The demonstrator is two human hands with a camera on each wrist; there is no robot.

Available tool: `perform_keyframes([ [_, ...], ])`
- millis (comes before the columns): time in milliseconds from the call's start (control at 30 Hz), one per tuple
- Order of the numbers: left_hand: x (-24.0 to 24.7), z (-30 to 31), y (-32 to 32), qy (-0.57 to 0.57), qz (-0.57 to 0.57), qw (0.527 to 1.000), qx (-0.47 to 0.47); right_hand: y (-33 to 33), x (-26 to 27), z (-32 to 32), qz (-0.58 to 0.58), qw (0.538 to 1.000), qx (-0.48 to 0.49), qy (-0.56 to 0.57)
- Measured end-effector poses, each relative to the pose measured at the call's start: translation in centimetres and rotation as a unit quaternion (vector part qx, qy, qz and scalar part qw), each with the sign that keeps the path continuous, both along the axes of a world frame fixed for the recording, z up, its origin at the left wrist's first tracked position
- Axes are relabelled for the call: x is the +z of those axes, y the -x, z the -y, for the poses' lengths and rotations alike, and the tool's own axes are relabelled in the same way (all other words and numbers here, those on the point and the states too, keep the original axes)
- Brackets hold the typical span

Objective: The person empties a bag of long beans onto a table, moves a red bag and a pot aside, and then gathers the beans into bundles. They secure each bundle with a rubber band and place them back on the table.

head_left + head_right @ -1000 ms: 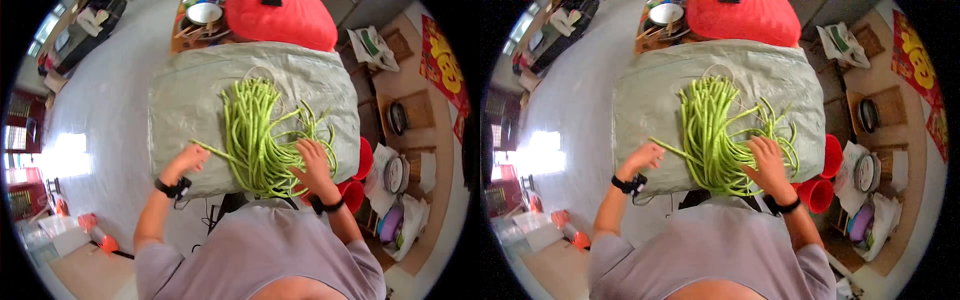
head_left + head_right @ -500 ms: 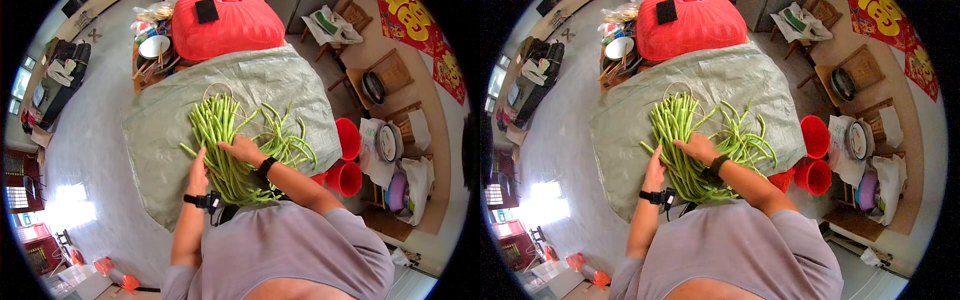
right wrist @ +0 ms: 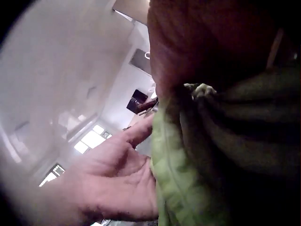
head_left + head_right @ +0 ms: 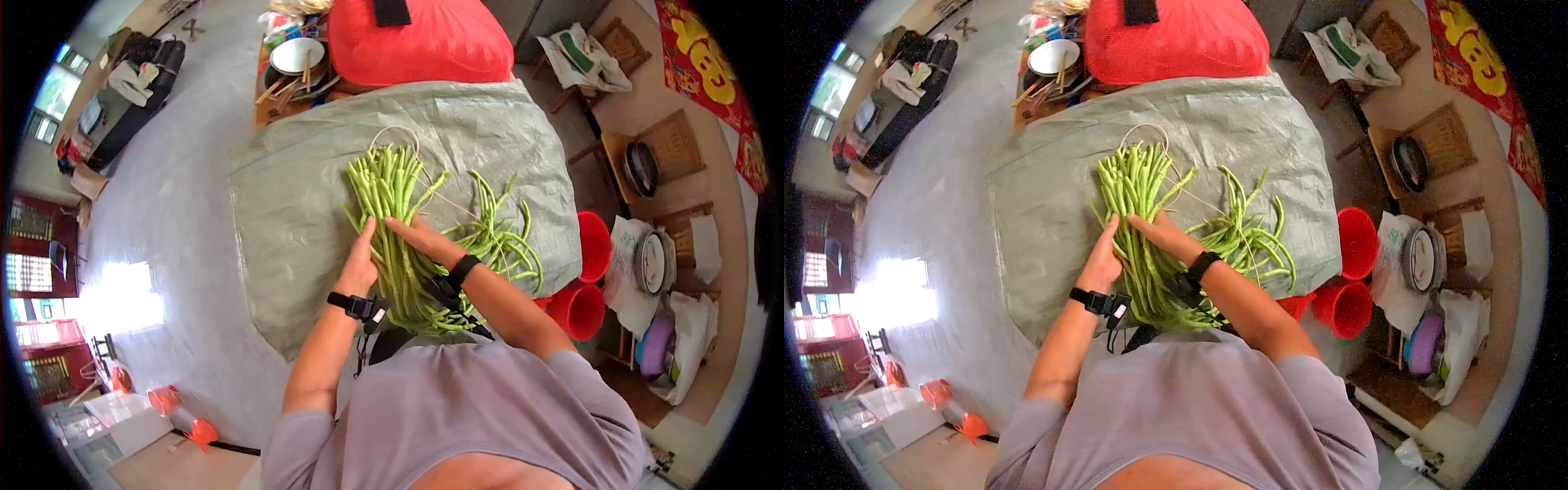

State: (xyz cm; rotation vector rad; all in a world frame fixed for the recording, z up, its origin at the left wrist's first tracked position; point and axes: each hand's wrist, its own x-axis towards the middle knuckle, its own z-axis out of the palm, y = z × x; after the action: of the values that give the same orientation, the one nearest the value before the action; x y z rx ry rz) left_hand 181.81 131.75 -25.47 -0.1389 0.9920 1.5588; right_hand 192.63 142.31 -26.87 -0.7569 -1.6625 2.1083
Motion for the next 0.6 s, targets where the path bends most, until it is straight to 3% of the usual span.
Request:
perform_keyframes([
  [133,-0.5,-1.4,0.0,-0.028,0.043,0.998,-0.027,-0.5,4.4,-2.2,0.069,0.99,0.115,0.041],
  [200,0.5,-2.5,-0.4,-0.029,0.048,0.998,-0.039,0.0,3.0,-3.4,0.097,0.99,0.097,-0.027],
  [233,3.5,-3.0,-1.1,-0.025,0.038,0.998,-0.042,-0.1,4.7,-4.3,0.134,0.983,0.105,-0.066],
  [333,5.4,-4.8,-2.1,-0.099,0.066,0.993,-0.019,-0.3,12.8,-5.0,0.227,0.942,0.091,-0.23],
  [367,6.7,-5.2,-2.4,-0.115,0.058,0.992,-0.012,-0.2,11.6,-6.5,0.176,0.954,0.109,-0.216],
  [433,10.0,-5.6,-2.7,-0.127,0.017,0.992,-0.013,0.0,15.0,-6.5,0.2,0.93,0.07,-0.3],
  [533,8.9,-7.2,-1.8,-0.189,-0.045,0.981,0.002,1.3,15.1,-8.2,0.263,0.889,0.074,-0.368],
  [600,5.5,-7.9,-0.7,-0.181,-0.085,0.98,0.017,2.9,14.7,-8.2,0.3,0.874,0.068,-0.376],
])
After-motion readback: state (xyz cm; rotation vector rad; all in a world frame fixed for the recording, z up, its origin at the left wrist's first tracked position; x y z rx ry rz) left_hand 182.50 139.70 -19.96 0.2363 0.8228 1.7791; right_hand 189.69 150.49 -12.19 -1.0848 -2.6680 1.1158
